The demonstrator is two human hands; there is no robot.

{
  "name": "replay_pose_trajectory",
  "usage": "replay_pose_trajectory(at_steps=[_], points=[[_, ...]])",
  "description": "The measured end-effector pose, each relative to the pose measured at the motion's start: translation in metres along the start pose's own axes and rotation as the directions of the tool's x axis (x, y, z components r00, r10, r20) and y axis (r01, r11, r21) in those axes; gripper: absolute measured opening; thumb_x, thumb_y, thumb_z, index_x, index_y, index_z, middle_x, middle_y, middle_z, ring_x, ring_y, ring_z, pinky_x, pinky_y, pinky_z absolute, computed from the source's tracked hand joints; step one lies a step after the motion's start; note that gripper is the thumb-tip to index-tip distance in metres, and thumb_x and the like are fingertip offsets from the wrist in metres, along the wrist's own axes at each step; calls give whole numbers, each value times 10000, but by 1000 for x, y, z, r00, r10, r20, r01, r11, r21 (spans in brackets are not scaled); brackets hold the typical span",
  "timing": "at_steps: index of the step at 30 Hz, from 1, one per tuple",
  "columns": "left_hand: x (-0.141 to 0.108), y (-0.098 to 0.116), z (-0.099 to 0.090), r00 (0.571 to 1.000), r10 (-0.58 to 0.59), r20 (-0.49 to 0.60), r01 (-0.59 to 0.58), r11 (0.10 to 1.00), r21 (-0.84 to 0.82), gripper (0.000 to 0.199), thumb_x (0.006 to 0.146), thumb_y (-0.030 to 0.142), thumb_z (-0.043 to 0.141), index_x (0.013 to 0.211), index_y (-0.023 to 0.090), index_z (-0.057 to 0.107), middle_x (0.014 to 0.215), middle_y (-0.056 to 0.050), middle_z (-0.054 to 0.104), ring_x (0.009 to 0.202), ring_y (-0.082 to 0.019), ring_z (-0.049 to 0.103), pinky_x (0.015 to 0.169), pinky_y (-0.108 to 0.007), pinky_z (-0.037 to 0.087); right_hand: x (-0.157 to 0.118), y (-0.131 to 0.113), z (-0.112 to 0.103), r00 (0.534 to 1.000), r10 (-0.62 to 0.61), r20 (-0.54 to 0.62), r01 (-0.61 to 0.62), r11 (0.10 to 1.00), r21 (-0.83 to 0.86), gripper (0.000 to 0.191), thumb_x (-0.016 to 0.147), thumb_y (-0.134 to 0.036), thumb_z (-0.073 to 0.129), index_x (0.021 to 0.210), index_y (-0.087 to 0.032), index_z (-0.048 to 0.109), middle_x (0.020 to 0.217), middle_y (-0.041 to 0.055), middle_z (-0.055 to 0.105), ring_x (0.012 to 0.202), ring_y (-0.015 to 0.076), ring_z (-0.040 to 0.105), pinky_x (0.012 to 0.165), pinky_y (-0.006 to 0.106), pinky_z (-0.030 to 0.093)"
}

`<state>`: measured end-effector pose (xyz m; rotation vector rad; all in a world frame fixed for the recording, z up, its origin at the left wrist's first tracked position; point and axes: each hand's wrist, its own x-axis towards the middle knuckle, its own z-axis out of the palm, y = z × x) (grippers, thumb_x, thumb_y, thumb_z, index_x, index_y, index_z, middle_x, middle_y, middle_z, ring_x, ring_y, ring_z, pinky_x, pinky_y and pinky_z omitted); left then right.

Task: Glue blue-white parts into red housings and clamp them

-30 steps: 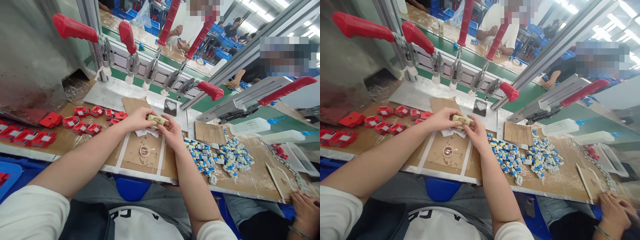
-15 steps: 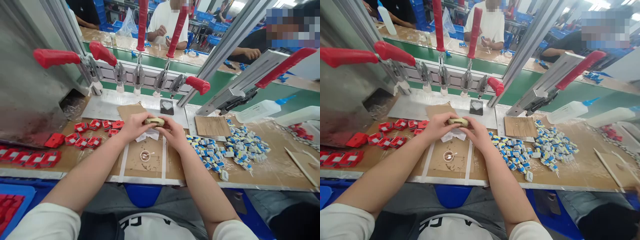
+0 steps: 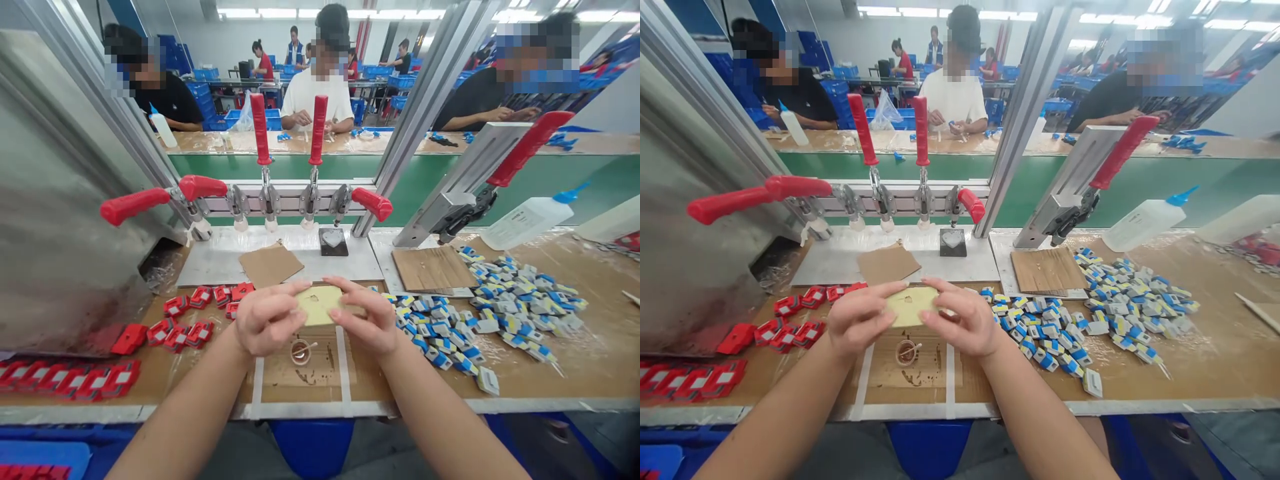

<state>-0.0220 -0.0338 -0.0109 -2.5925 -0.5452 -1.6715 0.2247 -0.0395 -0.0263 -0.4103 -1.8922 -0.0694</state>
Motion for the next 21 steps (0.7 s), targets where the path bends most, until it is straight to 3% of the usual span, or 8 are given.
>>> replay_pose_trajectory(at_steps=[3,6,9,11,13,15,17,21], points=[[-6,5,-8,986,-121,111,132,987,-94,119,973,217,641,988,313,710,878,-31,732,1068,-299,798,793,-442,724,-2,-4,-4,998,66,0,-66,994,92,440,937,-86,689,1232,-411,714,963,32,697,1274,330,719,894,472,713],[-10,2,-8,949,-265,169,283,954,-95,94,990,299,640,976,312,732,894,-50,736,1024,-306,805,842,-487,713,0,-6,-3,962,270,52,-275,942,192,425,976,-163,684,1329,-400,665,1143,58,764,1224,303,747,920,475,702],[-5,-5,2,948,-304,98,306,952,-6,79,969,369,711,979,292,720,982,-54,747,995,-250,801,849,-410,701,5,-2,2,953,294,77,-302,941,150,362,1017,-214,651,1353,-349,639,1283,82,759,1172,265,766,945,448,686],[2,-10,12,949,-315,21,314,948,49,171,929,406,778,989,268,696,1008,-56,750,949,-207,779,810,-346,683,8,3,7,954,290,75,-297,950,101,328,1024,-212,649,1330,-329,637,1227,74,781,1094,239,784,901,401,685],[9,-14,20,921,-391,-3,391,920,37,250,907,430,805,1003,240,674,1013,-70,741,939,-195,744,783,-322,658,8,7,11,914,396,93,-402,913,66,284,1029,-236,651,1304,-303,635,1126,63,799,966,218,794,820,359,678],[15,-17,26,857,-513,44,514,857,-26,268,913,426,795,1024,217,668,1028,-84,721,942,-197,718,765,-315,636,6,10,15,835,538,119,-547,834,67,236,1028,-289,656,1262,-275,640,1049,57,796,871,211,782,773,349,666],[19,-19,29,761,-636,126,648,756,-94,267,917,406,778,1052,201,672,1058,-88,705,910,-190,707,750,-313,623,3,14,19,744,650,153,-667,736,113,224,1022,-341,657,1227,-250,639,1025,63,786,858,215,772,767,355,660],[20,-23,30,581,-767,273,814,550,-186,321,865,381,793,1083,183,665,1049,-81,720,852,-188,722,734,-315,613,-7,22,26,601,765,232,-797,553,242,274,1009,-422,660,1195,-226,614,1021,83,766,905,237,764,769,379,660]])
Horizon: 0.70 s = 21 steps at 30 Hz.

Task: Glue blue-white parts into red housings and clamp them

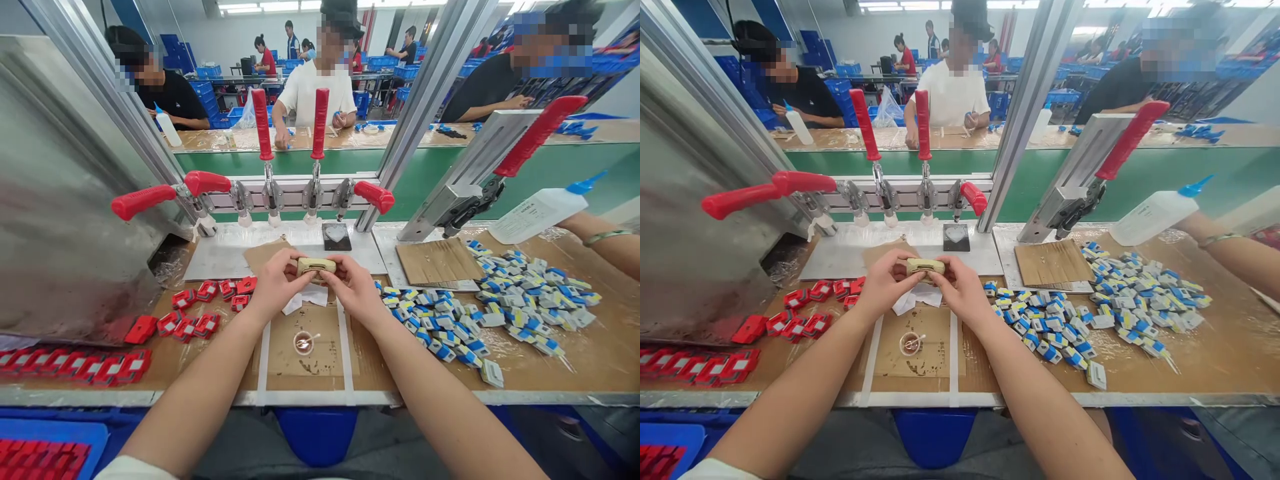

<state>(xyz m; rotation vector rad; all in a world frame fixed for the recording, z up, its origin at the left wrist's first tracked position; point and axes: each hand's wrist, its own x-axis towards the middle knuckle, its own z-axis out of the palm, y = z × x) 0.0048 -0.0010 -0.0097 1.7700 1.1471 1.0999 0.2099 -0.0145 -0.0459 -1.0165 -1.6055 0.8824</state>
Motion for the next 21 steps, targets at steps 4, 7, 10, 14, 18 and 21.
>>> replay_pose_trajectory(at_steps=[4,7,10,14,18,21], points=[[2,-2,0,995,-93,45,95,995,-38,317,833,377,801,1038,181,658,999,-63,733,790,-175,727,664,-278,568,1,10,2,998,47,32,-47,999,22,284,1011,-448,641,1194,-234,605,1016,82,754,879,238,749,769,396,655],[3,-3,3,994,-101,36,103,994,-43,313,833,395,796,1004,175,654,948,-53,728,757,-165,714,652,-271,551,2,12,2,999,45,18,-44,997,-68,270,1019,-430,616,1207,-236,615,968,75,741,823,238,738,751,396,641],[3,-6,7,996,-87,11,87,996,-14,316,836,414,786,990,174,650,896,-43,714,765,-167,700,663,-271,548,4,13,2,1000,13,-19,-16,986,-166,282,1021,-422,598,1232,-235,624,970,80,737,812,242,726,739,389,622],[5,-13,7,994,-109,-1,109,993,-42,356,843,438,781,1038,180,630,948,-44,723,782,-162,707,691,-274,555,7,11,3,999,-41,-29,34,977,-209,321,1026,-416,577,1277,-221,621,1058,100,744,881,243,717,775,382,607],[9,-22,1,974,-194,120,207,972,-111,448,782,460,833,1023,182,578,948,-52,741,789,-171,713,690,-283,567,8,11,1,998,0,57,13,975,-221,316,1008,-407,609,1256,-214,642,990,75,747,823,227,696,757,369,576],[12,-24,-2,965,-192,179,215,970,-115,488,739,483,859,980,179,564,957,-75,754,847,-196,724,718,-302,583,7,9,-1,994,4,109,25,965,-263,321,973,-376,667,1247,-211,653,926,53,736,767,208,665,743,347,542]])
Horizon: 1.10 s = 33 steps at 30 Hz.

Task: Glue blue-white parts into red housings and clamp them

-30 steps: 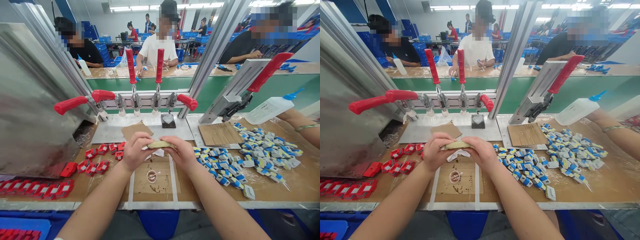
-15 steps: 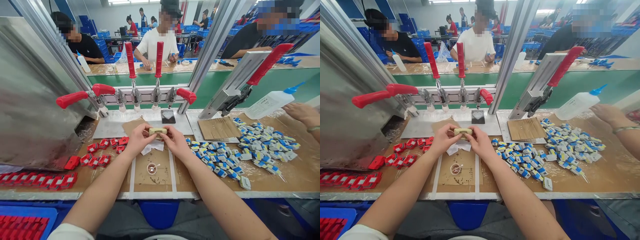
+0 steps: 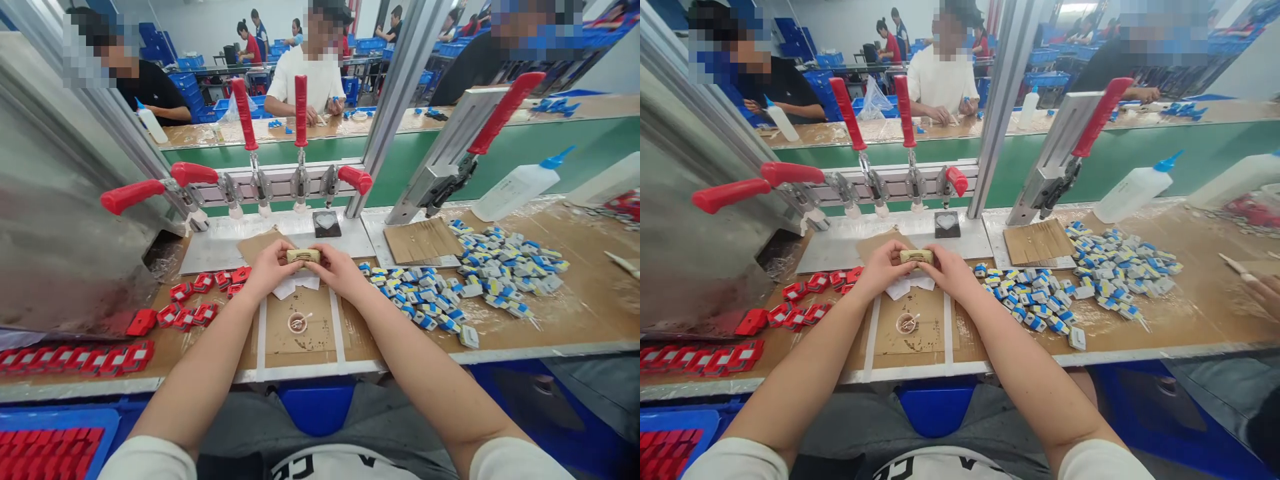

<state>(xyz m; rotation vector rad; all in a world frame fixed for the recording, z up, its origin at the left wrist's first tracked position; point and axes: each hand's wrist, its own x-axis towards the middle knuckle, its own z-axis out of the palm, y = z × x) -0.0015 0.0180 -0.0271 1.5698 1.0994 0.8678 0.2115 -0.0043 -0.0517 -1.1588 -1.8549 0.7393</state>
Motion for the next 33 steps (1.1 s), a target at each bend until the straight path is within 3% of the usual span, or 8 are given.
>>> replay_pose_trajectory(at_steps=[5,11,19,27,30,33], points=[[0,7,-1,1000,-12,13,11,992,123,559,735,575,855,1044,178,612,1000,-81,776,883,-230,744,741,-313,586,1,-7,-6,997,16,75,-9,994,-104,300,958,-277,679,1243,-191,655,929,35,720,792,184,640,762,299,484],[3,3,-6,996,-23,82,-1,960,278,637,757,638,796,1201,191,699,1116,-90,790,954,-278,746,819,-355,592,6,-11,-11,988,68,138,-45,986,-163,281,965,-290,690,1227,-201,640,899,3,686,795,179,618,723,267,413],[7,0,-5,996,-79,47,54,916,397,589,728,639,751,1159,241,707,980,-42,788,815,-268,701,717,-346,515,10,-10,-12,982,59,180,-15,971,-237,285,989,-360,700,1210,-202,616,963,28,711,865,217,650,727,280,383],[0,14,5,998,34,-57,-1,861,508,383,754,679,672,1002,388,679,737,149,703,703,-202,616,698,-304,482,10,-15,-16,984,28,175,35,937,-347,286,1040,-379,653,1261,-211,585,1077,48,764,965,228,699,761,296,430],[0,20,7,996,22,-86,31,825,564,409,765,654,636,1034,350,691,749,122,712,718,-189,615,690,-280,468,10,-18,-18,984,31,178,38,929,-369,295,1052,-377,630,1281,-196,588,1126,71,771,998,243,712,787,320,481],[2,30,10,991,-66,-115,118,831,544,513,663,617,645,1015,250,717,761,49,734,695,-182,616,636,-265,451,11,-19,-18,985,47,164,12,940,-342,286,1041,-366,643,1275,-205,605,1145,73,776,1014,249,723,810,338,526]])
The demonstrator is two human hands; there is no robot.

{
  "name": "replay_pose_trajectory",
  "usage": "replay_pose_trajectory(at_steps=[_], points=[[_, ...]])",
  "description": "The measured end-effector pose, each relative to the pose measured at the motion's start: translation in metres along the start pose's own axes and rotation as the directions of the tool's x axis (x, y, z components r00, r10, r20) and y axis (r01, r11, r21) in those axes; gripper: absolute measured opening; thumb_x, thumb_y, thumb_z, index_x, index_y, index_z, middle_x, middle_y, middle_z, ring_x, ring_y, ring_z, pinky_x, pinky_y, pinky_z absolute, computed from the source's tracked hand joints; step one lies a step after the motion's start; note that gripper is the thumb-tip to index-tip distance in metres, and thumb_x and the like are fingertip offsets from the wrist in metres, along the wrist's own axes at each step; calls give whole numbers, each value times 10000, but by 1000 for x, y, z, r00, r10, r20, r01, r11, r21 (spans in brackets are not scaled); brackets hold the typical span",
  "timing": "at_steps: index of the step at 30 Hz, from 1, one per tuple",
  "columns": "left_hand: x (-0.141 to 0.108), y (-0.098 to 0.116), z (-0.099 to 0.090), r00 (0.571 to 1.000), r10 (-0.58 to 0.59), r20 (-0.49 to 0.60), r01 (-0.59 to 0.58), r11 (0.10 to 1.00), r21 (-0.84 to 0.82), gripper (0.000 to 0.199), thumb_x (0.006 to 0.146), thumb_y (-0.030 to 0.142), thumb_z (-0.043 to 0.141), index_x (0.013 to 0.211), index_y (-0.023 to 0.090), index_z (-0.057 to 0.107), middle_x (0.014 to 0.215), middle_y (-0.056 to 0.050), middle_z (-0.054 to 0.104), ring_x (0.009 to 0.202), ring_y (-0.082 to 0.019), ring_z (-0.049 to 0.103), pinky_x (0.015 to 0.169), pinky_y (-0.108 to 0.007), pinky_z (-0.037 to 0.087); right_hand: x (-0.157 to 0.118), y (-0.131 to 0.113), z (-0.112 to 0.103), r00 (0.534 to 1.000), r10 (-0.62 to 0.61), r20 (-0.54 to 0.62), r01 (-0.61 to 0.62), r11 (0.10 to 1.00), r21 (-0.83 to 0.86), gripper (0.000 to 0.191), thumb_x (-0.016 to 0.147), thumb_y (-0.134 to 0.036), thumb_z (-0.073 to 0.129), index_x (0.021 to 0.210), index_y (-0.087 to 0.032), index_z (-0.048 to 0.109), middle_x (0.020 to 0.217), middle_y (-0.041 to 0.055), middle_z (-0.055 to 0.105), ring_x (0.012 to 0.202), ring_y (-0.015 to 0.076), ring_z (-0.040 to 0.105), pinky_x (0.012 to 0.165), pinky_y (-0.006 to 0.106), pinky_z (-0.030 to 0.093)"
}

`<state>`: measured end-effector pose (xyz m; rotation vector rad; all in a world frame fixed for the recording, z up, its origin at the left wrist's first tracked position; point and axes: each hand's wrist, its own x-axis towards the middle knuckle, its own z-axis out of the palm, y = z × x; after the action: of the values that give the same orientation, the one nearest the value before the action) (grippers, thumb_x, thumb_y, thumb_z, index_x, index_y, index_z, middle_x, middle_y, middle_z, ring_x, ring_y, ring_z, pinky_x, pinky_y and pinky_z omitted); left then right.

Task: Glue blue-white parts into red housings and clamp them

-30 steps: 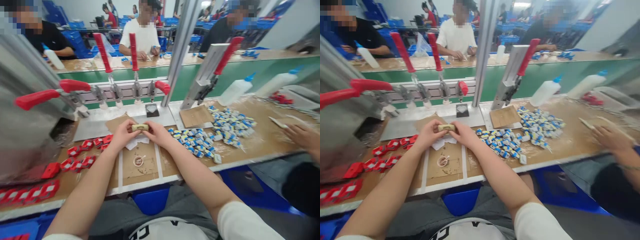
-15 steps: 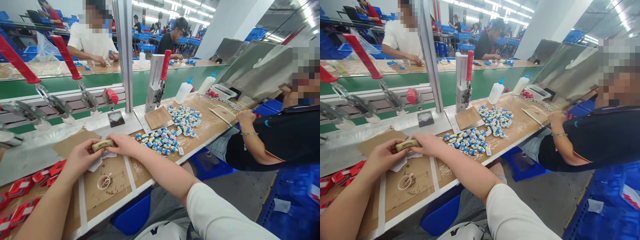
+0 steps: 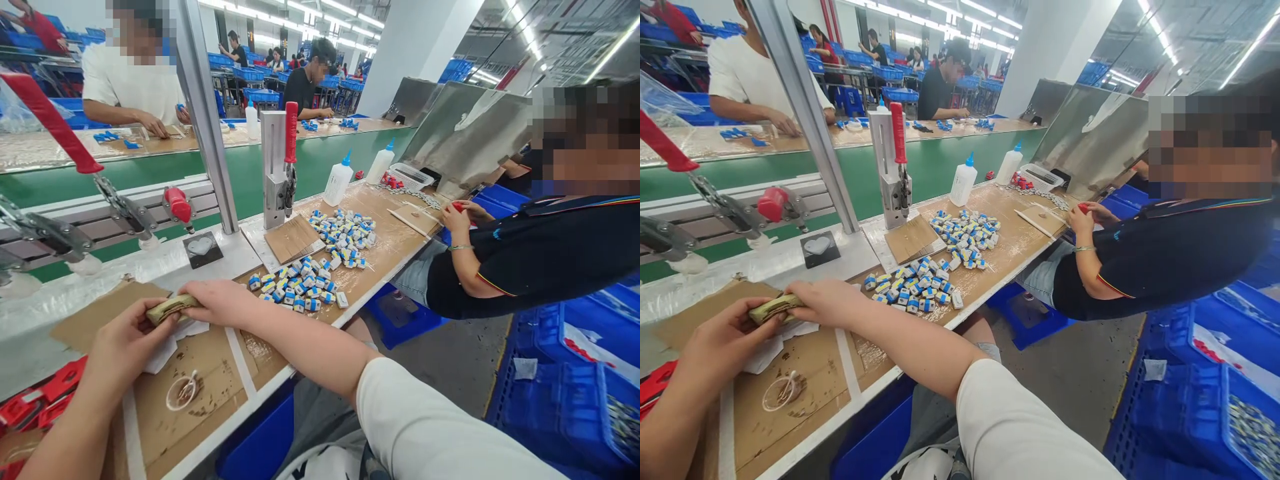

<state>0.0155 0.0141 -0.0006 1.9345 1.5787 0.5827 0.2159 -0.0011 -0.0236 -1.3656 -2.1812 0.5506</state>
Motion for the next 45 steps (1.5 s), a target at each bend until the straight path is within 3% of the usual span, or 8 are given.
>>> replay_pose_trajectory(at_steps=[4,9,13,17,23,30,38,45], points=[[3,10,-3,993,-95,70,106,979,-172,585,555,599,715,994,212,711,749,26,744,666,-171,619,572,-238,439,2,4,5,998,-23,-61,29,994,106,296,1011,-341,701,1258,-197,625,1185,92,768,1068,251,730,871,335,552],[4,8,-4,982,-150,116,181,924,-338,640,491,579,859,998,223,702,757,45,759,644,-145,617,571,-218,488,4,9,12,990,-98,-99,113,980,166,365,1006,-275,689,1330,-143,584,1264,130,741,1175,247,707,969,316,528],[5,-4,0,992,-63,113,99,932,-348,551,612,602,877,1009,255,717,760,77,764,636,-121,621,568,-194,490,4,9,13,996,-65,-62,73,987,141,338,1009,-267,662,1315,-149,578,1276,122,739,1155,249,705,947,324,524],[6,-16,4,997,21,68,3,938,-346,456,707,571,867,1035,281,740,848,89,794,743,-119,679,653,-180,520,5,9,12,997,-59,-56,67,987,147,290,1010,-263,670,1267,-160,582,1257,110,740,1145,246,703,930,321,514],[3,-21,5,998,35,42,-22,962,-271,358,784,544,796,1006,276,710,747,126,724,662,-92,591,589,-150,443,5,9,13,997,-65,-34,69,989,135,274,1004,-261,680,1242,-183,568,1239,98,739,1130,242,699,890,314,500],[3,-18,4,996,91,19,-88,985,-150,427,699,551,700,950,205,684,707,32,686,616,-153,555,561,-238,419,0,7,17,994,-69,-80,77,992,104,298,986,-230,690,1260,-209,572,1174,78,743,1057,231,701,862,313,485],[-3,-18,10,980,183,-73,-187,981,-50,313,769,429,644,968,191,689,753,16,657,677,-158,542,653,-258,399,-5,8,22,996,-58,-72,63,996,70,302,980,-170,623,1282,-173,606,1158,108,739,1023,239,692,878,334,493],[-4,-26,15,984,169,-53,-176,958,-227,240,745,296,653,951,173,663,770,18,630,705,-145,542,650,-241,383,-6,16,30,987,-39,-159,66,983,169,327,942,-240,621,1260,-172,645,1015,84,751,839,213,668,788,325,495]])
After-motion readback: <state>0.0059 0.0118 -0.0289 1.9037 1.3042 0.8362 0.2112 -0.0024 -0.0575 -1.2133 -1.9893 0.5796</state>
